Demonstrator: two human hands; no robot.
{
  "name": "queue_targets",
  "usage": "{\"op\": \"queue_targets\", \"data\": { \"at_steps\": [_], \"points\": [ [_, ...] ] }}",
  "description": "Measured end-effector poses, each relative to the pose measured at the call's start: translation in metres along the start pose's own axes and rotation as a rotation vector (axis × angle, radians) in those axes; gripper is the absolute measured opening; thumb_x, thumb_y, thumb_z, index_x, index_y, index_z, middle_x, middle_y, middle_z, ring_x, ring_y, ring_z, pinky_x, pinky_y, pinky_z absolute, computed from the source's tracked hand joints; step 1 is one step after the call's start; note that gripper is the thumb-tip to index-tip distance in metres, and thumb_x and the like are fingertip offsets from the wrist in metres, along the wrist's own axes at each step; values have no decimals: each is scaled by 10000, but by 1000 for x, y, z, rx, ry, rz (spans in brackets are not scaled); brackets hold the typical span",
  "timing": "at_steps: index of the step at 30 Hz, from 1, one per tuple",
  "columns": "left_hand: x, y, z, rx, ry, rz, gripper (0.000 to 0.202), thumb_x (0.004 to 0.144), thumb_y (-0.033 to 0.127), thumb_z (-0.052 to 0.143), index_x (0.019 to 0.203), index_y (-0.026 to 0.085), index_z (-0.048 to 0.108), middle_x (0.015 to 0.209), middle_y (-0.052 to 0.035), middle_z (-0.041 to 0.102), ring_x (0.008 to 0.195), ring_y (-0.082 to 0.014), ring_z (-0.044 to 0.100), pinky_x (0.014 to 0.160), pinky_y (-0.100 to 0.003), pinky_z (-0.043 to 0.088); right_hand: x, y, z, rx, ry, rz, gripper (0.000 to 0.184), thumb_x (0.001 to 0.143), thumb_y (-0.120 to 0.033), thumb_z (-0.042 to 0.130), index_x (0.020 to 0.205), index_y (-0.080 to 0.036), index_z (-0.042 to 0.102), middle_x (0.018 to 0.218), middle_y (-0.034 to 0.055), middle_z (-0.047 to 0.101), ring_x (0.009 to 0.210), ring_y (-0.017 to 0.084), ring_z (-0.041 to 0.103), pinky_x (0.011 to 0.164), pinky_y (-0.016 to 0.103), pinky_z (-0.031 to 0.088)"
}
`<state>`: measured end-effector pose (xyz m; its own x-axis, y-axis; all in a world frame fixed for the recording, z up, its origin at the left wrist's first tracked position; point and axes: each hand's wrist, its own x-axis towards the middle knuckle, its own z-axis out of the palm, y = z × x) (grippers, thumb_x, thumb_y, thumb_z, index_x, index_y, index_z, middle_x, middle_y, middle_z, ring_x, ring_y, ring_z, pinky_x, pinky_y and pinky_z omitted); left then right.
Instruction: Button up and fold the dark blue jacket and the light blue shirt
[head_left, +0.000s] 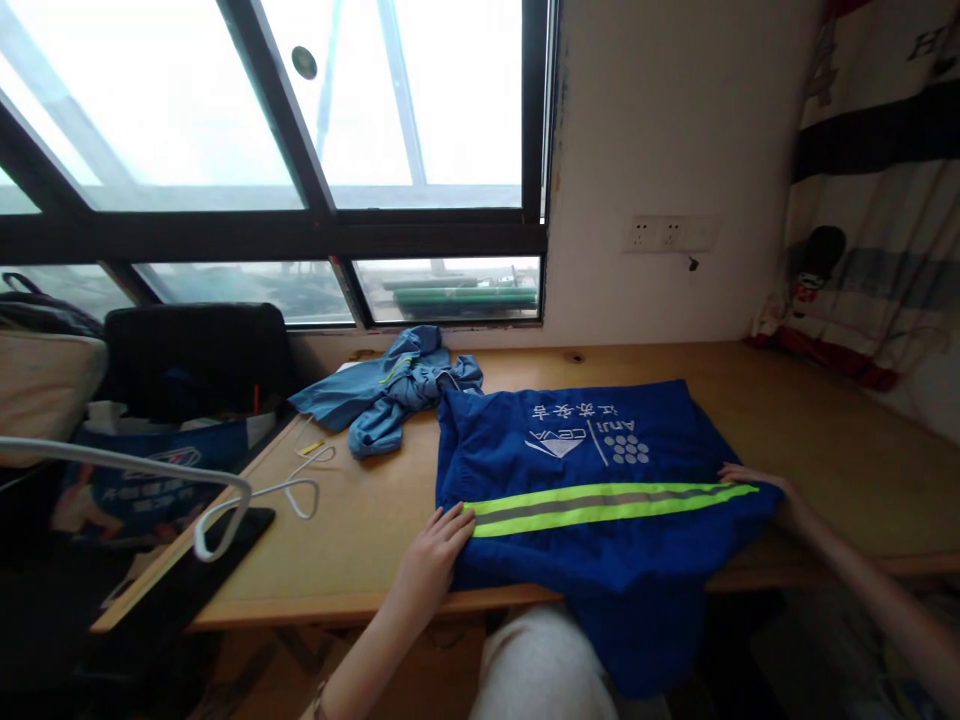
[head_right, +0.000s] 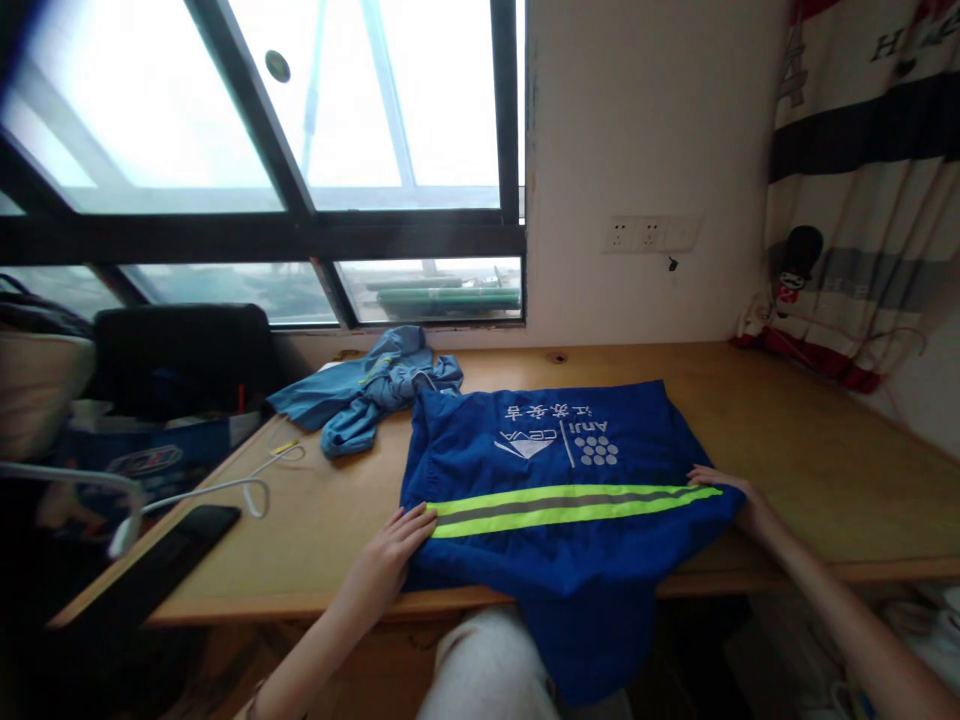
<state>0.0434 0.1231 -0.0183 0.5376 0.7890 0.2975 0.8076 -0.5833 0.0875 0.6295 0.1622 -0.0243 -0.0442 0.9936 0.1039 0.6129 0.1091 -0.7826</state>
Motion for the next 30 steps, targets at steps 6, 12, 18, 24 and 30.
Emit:
{"op": "queue_targets", "data": {
  "at_steps": [6, 12, 18, 24, 30],
  "points": [
    [-1, 7, -35, 35, 26, 33, 561, 686, -31, 323, 1189, 164, 478, 1273, -81, 447, 1243, -238, 295, 1015, -510, 240, -65, -50, 30, -531, 116, -371, 682, 656, -313, 592, 1292, -215, 364, 1314, 76, 395, 1222, 282, 320, 1036, 465, 230],
    [22, 96, -27, -179, -28, 417, 328, 837, 148, 394, 1138, 222, 501, 1171, -60, 539, 1151, -198, 426, 985, -408, 331, -115, -127, 116, -678, -132, -913, 472, 793, -142, 470, 1225, -329, 432, 1230, -11, 496, 1160, 174, 423, 1024, 372, 294],
    [59, 95, -16, -523, -131, 99, 191, 840, 209, 391, 857, 179, 579, 791, -40, 629, 758, -147, 576, 688, -252, 445, -72, -148, 131, -233, -12, -594, 244, 827, -241, 409, 968, -230, 607, 976, 48, 641, 941, 223, 570, 807, 391, 457],
    [98, 82, -2, -447, -192, -381, 155, 795, 210, 448, 922, 158, 520, 792, -64, 610, 754, -190, 570, 655, -277, 408, 11, -145, 141, -197, -124, -5, 398, 762, -450, 460, 490, -166, 521, 482, 1, 544, 510, 151, 510, 486, 238, 356],
    [96, 119, -12, -212, 137, -269, 206, 827, 331, 420, 928, 172, 502, 971, -117, 546, 906, -233, 510, 776, -356, 384, 11, -157, 156, -359, 126, -32, 291, 799, -402, 416, 617, -207, 532, 638, 41, 612, 620, 181, 555, 562, 249, 328]
  ]
}}
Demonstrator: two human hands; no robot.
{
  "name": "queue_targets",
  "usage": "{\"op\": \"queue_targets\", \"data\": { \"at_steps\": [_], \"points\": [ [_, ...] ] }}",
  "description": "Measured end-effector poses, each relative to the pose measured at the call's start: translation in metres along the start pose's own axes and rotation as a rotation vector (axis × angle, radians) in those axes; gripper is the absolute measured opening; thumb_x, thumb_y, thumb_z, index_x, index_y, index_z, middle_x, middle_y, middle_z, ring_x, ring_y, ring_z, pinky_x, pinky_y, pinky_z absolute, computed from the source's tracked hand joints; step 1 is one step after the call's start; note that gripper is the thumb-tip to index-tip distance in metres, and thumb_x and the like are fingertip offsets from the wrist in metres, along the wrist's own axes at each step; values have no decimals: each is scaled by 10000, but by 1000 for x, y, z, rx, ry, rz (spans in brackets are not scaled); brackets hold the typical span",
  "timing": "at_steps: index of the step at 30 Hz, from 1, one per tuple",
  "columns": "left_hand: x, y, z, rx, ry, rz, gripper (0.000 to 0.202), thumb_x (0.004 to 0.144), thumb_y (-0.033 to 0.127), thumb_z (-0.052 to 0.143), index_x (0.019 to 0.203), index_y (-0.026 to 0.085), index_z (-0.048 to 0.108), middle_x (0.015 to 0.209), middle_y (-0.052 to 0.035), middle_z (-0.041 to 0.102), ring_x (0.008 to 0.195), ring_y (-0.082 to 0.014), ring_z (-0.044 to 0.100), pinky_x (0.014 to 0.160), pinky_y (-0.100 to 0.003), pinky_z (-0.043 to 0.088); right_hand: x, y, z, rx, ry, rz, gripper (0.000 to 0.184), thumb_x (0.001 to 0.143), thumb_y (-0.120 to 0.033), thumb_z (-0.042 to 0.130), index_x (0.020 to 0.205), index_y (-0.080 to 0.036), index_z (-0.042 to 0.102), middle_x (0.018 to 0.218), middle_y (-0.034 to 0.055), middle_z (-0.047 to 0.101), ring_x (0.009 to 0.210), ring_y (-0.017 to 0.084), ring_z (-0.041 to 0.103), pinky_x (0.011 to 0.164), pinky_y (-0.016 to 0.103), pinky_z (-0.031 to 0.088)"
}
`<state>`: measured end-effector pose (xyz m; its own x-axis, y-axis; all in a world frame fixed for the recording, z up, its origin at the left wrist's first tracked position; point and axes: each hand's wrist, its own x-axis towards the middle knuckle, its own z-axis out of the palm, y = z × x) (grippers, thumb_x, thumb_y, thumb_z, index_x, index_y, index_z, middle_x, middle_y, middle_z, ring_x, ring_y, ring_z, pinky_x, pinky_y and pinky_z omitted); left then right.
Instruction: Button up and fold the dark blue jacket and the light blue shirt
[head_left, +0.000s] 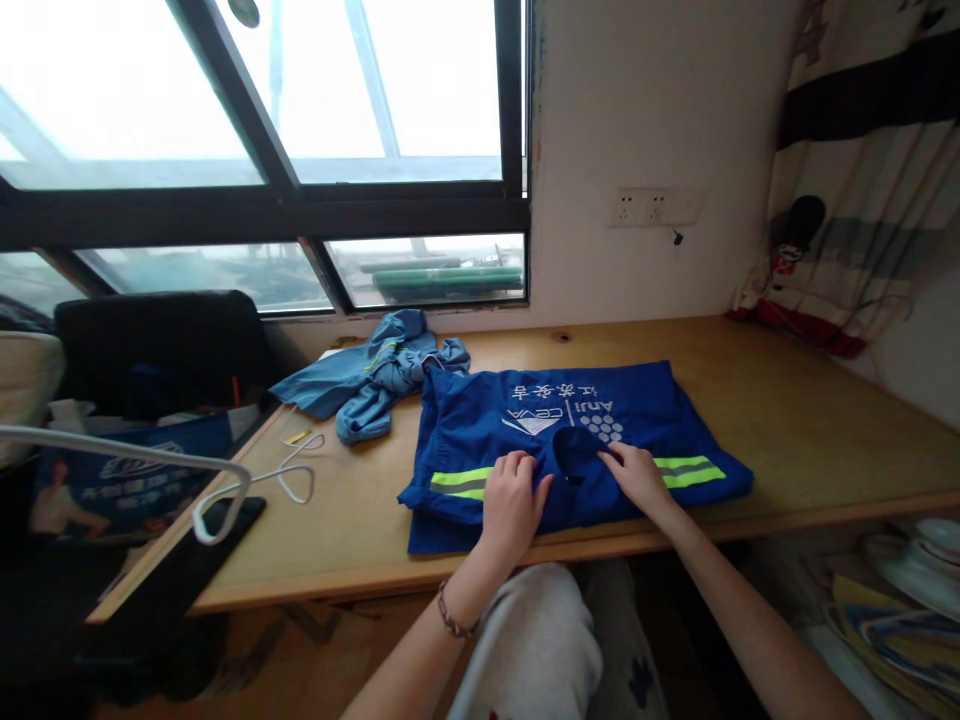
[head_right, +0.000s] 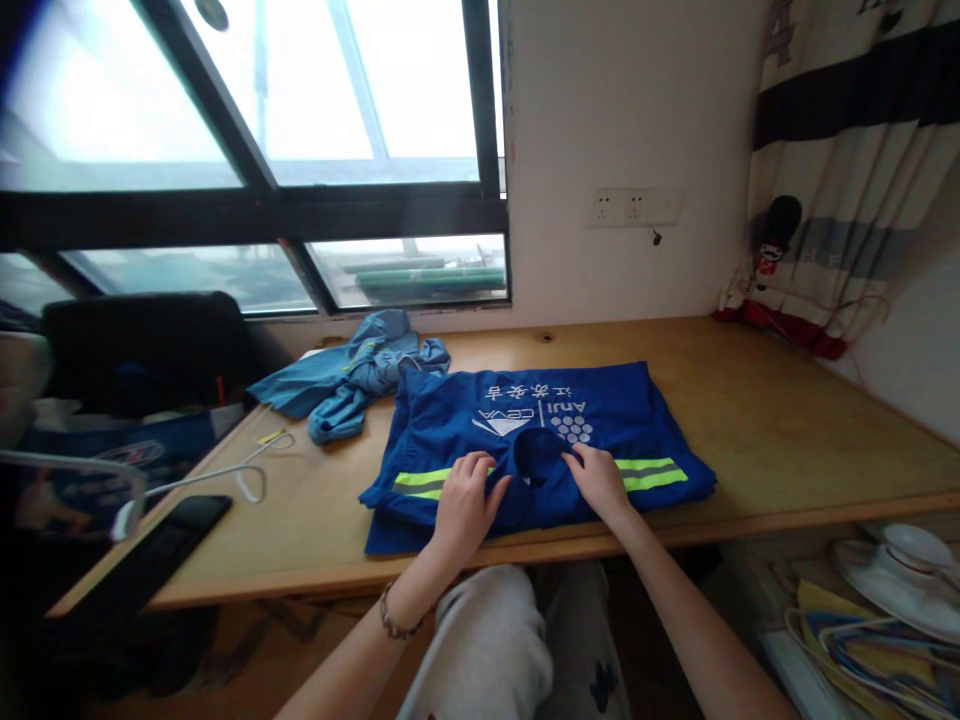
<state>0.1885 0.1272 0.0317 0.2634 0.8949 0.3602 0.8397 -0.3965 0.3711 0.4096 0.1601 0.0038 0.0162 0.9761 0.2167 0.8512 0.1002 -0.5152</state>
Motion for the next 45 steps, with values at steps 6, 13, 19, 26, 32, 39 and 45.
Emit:
{"op": "queue_targets", "data": {
  "at_steps": [6, 13, 19, 26, 32, 39, 45],
  "points": [
    [-4, 9, 2, -15, -37, -18, 240, 832, 396, 404, 769, 176, 475, 767, -78, 563, 760, -214, 539, 661, -317, 394, -2, -10, -14, 92, 137, -1, 343, 809, -457, 393, 616, -201, 514, 588, 29, 571, 596, 174, 534, 557, 246, 319],
    [20, -11, -5, -309, 39, -230, 233, 880, 357, 299, 911, 159, 418, 728, -53, 567, 685, -187, 574, 622, -280, 395, 24, 12, -29, 263, 83, -8, 466, 792, -545, 371, 532, -168, 457, 478, -26, 417, 490, 101, 395, 478, 213, 262],
    [21, -35, 6, -801, -348, -83, 622, 560, 335, 724, 1083, 150, 442, 1037, -89, 576, 952, -231, 536, 783, -315, 426, 31, 34, 6, 20, 5, 74, 500, 774, -553, 374, 475, -173, 498, 472, 13, 490, 497, 120, 446, 470, 234, 222],
    [-7, -48, 15, -1041, -336, -349, 487, 589, 311, 704, 1008, 115, 550, 875, -45, 628, 807, -186, 578, 730, -292, 461, 29, 48, 8, 140, -118, 34, 512, 756, -587, 373, 509, -169, 536, 466, 5, 527, 487, 124, 485, 483, 220, 279],
    [-3, -38, 23, -633, -98, -214, 397, 811, 222, 442, 1207, 210, 465, 1086, -57, 584, 1001, -199, 532, 870, -327, 399, 19, 46, -6, 486, -392, 74, 497, 737, -585, 406, 845, -142, 602, 584, 1, 559, 501, 109, 493, 504, 218, 360],
    [11, -25, -10, -271, 11, -82, 561, 814, 292, 456, 1330, 194, 259, 1203, -115, 488, 1079, -218, 479, 879, -358, 401, -8, 29, -27, 125, -50, -74, 333, 685, -465, 565, 842, -174, 601, 741, 39, 596, 717, 188, 553, 671, 313, 436],
    [-2, -70, -20, 238, 10, -190, 515, 828, 436, 389, 1294, 222, 352, 1373, -111, 283, 1268, -298, 198, 975, -519, 221, -33, 36, -29, -338, 101, -292, 465, 800, -494, 407, 1211, -280, 448, 1263, 27, 453, 1188, 260, 334, 967, 454, 269]
  ]
}}
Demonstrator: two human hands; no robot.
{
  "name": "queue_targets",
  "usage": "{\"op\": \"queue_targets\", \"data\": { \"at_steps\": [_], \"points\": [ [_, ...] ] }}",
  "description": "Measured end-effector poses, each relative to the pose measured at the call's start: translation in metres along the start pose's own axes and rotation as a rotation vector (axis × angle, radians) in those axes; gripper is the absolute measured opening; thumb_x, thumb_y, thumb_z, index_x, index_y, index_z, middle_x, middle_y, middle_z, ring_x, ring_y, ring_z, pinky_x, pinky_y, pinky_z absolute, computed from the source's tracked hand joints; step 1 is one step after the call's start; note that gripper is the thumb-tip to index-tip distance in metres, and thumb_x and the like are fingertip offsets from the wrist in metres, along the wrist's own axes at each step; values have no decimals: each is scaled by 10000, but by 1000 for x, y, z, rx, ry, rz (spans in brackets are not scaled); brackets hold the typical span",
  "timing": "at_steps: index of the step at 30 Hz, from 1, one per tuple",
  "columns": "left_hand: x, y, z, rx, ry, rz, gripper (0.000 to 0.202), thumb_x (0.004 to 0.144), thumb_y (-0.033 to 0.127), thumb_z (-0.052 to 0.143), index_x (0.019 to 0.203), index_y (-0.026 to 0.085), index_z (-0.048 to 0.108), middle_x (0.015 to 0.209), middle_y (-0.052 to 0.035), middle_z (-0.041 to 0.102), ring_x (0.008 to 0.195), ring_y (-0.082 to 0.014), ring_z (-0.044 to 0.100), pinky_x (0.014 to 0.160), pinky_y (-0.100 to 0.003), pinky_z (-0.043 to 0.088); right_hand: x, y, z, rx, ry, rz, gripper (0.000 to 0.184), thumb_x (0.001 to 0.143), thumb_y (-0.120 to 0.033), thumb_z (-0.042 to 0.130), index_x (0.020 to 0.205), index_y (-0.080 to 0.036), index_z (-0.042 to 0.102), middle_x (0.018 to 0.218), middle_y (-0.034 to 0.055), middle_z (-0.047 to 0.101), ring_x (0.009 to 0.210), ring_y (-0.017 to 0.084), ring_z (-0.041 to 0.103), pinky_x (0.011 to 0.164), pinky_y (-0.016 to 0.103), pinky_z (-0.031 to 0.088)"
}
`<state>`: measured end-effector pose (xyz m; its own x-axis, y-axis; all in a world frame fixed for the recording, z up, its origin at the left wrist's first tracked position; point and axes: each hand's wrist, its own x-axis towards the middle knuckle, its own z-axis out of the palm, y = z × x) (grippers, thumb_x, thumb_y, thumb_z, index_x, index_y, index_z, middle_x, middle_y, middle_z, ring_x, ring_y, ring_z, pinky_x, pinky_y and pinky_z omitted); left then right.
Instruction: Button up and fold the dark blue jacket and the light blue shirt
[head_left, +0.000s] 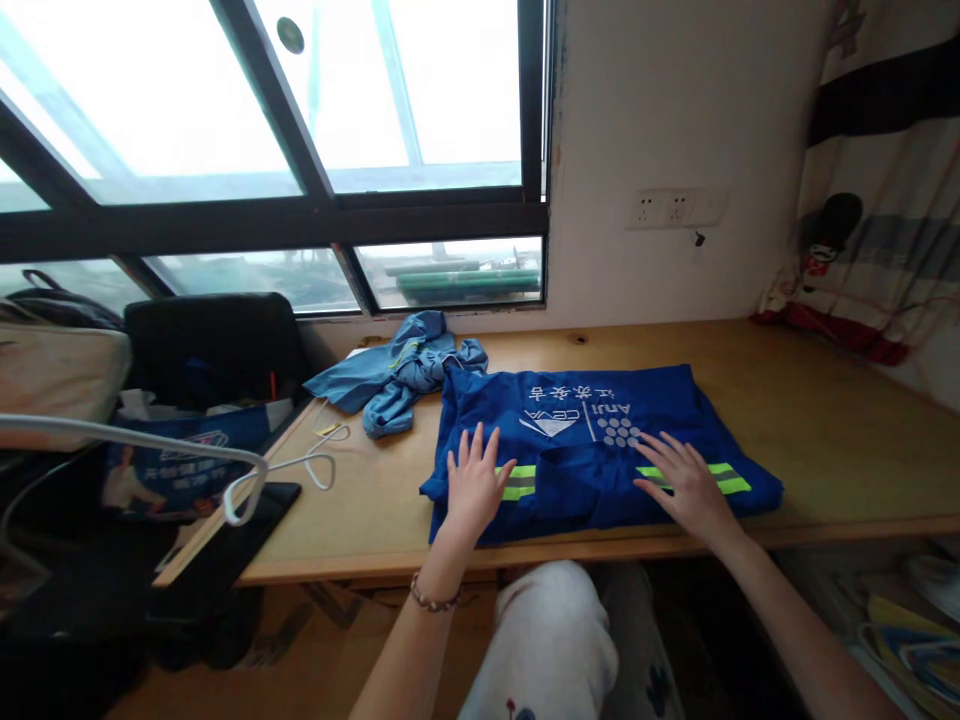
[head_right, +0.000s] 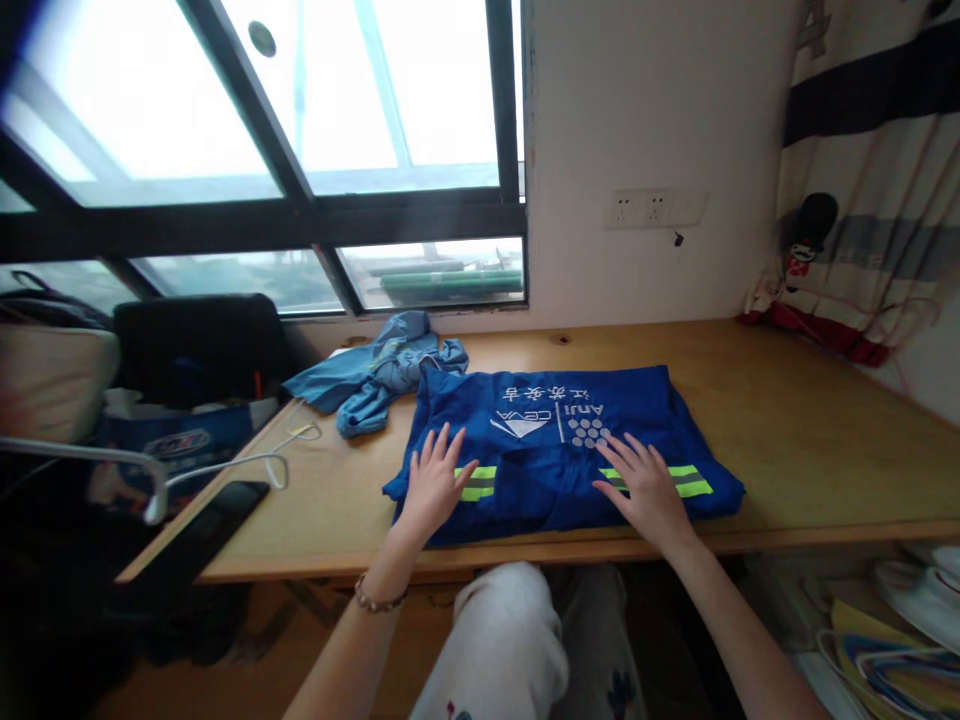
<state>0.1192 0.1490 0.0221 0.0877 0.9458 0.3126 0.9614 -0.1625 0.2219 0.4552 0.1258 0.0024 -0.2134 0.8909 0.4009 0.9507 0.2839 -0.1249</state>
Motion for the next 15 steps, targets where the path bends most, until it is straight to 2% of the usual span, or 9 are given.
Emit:
{"op": "queue_targets", "data": {
  "at_steps": [2, 4, 6, 8, 11, 15],
  "points": [
    [-12, -21, 8, 105, -53, -53, 513, 825, 470, 368, 1286, 245, 371, 1376, -103, 283, 1267, -296, 205, 975, -517, 216, -14, 23, 12, -142, -46, 117, 488, 814, -518, 342, 1251, -310, 403, 1309, 12, 406, 1219, 293, 279, 960, 519, 234],
    [-26, -37, 13, 173, -68, -93, 530, 825, 498, 339, 1295, 255, 357, 1387, -99, 262, 1269, -282, 207, 984, -503, 208, -26, 50, 24, -232, -77, 252, 510, 820, -530, 291, 1276, -316, 370, 1332, 6, 375, 1227, 299, 263, 952, 532, 233],
    [-38, -45, 13, 215, -75, -129, 525, 832, 493, 321, 1304, 265, 339, 1397, -90, 240, 1270, -274, 208, 983, -505, 206, -34, 71, 32, -271, -99, 316, 529, 817, -541, 272, 1290, -316, 348, 1347, -6, 352, 1235, 287, 252, 961, 513, 235],
    [-49, -44, 6, 243, -75, -176, 493, 847, 446, 316, 1304, 262, 337, 1397, -86, 239, 1270, -281, 204, 970, -530, 211, -36, 80, 31, -282, -94, 336, 538, 818, -542, 264, 1289, -299, 357, 1350, -1, 348, 1243, 281, 242, 971, 501, 232],
    [-68, -30, -5, 267, -19, -229, 457, 867, 355, 297, 1306, 234, 339, 1401, -87, 226, 1281, -301, 152, 951, -576, 201, -30, 71, 18, -250, -76, 274, 524, 832, -509, 252, 1278, -268, 387, 1343, 19, 359, 1255, 283, 220, 983, 517, 199],
    [-95, -3, -7, 215, 1, -172, 432, 851, 325, 347, 1280, 291, 376, 1400, -57, 239, 1280, -331, 126, 937, -595, 208, -15, 49, 0, -112, -183, 17, 490, 812, -515, 325, 1269, -345, 379, 1355, -30, 336, 1277, 296, 160, 988, 548, 156]
  ]
}}
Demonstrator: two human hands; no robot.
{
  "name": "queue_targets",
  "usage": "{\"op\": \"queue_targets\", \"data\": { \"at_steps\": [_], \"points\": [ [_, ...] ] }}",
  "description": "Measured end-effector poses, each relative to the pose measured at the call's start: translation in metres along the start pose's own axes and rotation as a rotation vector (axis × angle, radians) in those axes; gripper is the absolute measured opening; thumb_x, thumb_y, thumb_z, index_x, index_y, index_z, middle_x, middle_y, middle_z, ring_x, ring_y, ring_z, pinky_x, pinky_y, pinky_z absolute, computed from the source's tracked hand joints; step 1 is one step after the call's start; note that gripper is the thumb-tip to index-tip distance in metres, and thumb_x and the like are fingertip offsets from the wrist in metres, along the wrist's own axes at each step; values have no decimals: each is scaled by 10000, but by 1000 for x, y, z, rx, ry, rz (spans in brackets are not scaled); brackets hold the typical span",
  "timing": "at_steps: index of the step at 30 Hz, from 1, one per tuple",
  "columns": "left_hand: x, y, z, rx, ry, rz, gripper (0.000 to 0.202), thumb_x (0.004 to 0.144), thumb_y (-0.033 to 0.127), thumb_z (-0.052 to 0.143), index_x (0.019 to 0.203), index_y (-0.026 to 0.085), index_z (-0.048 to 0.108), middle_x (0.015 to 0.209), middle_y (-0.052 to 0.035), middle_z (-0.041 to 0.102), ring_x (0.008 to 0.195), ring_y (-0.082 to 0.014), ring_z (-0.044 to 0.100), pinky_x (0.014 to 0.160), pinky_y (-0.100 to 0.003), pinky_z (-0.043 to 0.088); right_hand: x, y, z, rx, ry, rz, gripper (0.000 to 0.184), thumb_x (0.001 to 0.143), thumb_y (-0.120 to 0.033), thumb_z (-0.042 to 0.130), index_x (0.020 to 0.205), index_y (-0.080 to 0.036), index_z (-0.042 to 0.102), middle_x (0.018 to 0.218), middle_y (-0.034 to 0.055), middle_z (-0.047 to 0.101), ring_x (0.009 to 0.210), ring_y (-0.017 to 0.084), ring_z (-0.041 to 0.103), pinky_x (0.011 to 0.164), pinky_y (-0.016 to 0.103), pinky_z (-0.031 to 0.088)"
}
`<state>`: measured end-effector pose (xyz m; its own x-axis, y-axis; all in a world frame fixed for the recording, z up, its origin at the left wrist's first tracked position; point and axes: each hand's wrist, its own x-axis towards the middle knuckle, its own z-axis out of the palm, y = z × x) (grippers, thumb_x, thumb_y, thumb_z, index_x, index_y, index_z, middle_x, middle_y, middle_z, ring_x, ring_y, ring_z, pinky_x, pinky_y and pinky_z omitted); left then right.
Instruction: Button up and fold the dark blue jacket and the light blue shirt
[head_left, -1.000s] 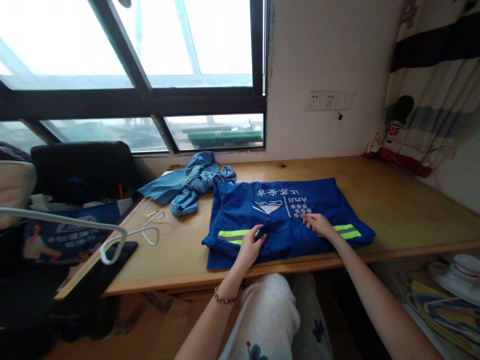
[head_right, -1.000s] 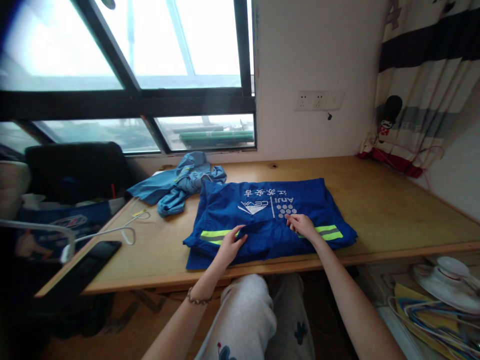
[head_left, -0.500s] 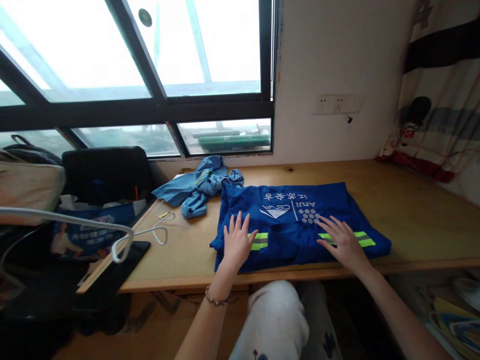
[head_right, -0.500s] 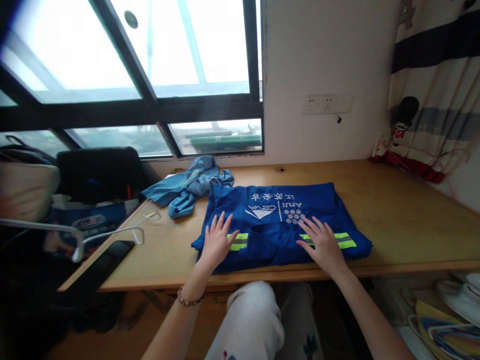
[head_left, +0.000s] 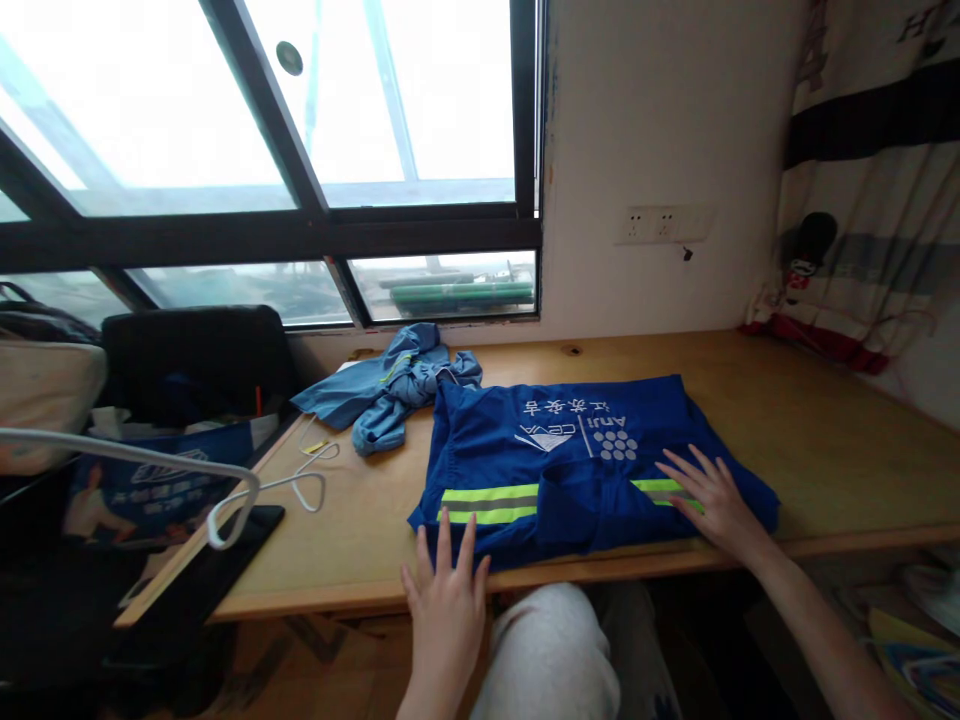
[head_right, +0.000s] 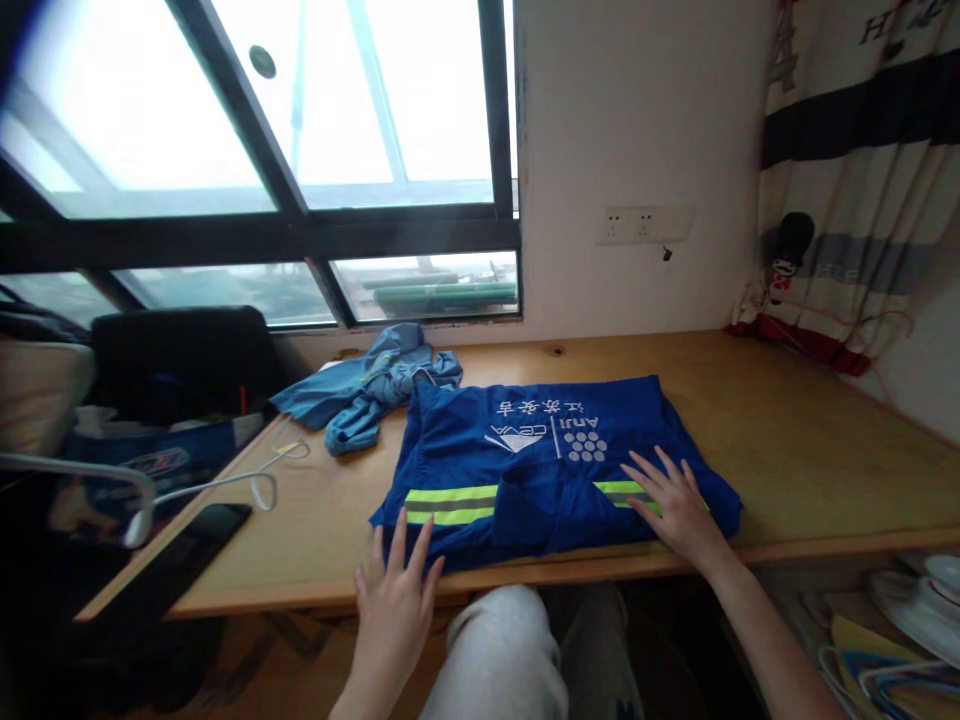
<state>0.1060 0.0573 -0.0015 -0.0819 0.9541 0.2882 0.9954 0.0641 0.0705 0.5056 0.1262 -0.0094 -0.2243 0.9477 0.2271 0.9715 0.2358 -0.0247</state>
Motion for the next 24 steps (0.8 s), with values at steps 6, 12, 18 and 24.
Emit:
{"op": "queue_targets", "data": {
  "at_steps": [6, 12, 18, 24],
  "points": [
    [3, 14, 13, -62, -68, 88, 442, 809, 370, 428, 1246, 302, 429, 1358, -81, 327, 1263, -372, 151, 933, -608, 182, 0, 10, 10, 30, -152, 81, 505, 778, -591, 326, 1257, -431, 343, 1361, -81, 313, 1254, 352, 181, 942, 600, 183],
    [69, 10, 23, -167, -145, 294, 426, 826, 435, 387, 1236, 331, 434, 1359, -72, 327, 1262, -356, 175, 942, -586, 180, -31, 22, 25, -85, -64, 252, 509, 773, -606, 279, 1257, -455, 324, 1359, -113, 306, 1215, 378, 237, 891, 609, 248],
    [155, 39, 38, -237, -250, 443, 411, 821, 490, 363, 1198, 363, 465, 1365, -67, 313, 1260, -375, 158, 929, -629, 96, -51, 3, 21, -103, 79, 449, 536, 745, -611, 258, 1250, -454, 347, 1330, -38, 373, 1112, 424, 374, 781, 641, 314],
    [199, 78, 52, -320, -88, 289, 459, 829, 395, 405, 1257, 231, 412, 1389, -146, 224, 1262, -349, 166, 946, -593, 154, -33, -66, -4, -74, -71, 511, 521, 756, -598, 291, 1145, -347, 531, 1121, 140, 560, 901, 408, 548, 641, 577, 401]
  ]
}}
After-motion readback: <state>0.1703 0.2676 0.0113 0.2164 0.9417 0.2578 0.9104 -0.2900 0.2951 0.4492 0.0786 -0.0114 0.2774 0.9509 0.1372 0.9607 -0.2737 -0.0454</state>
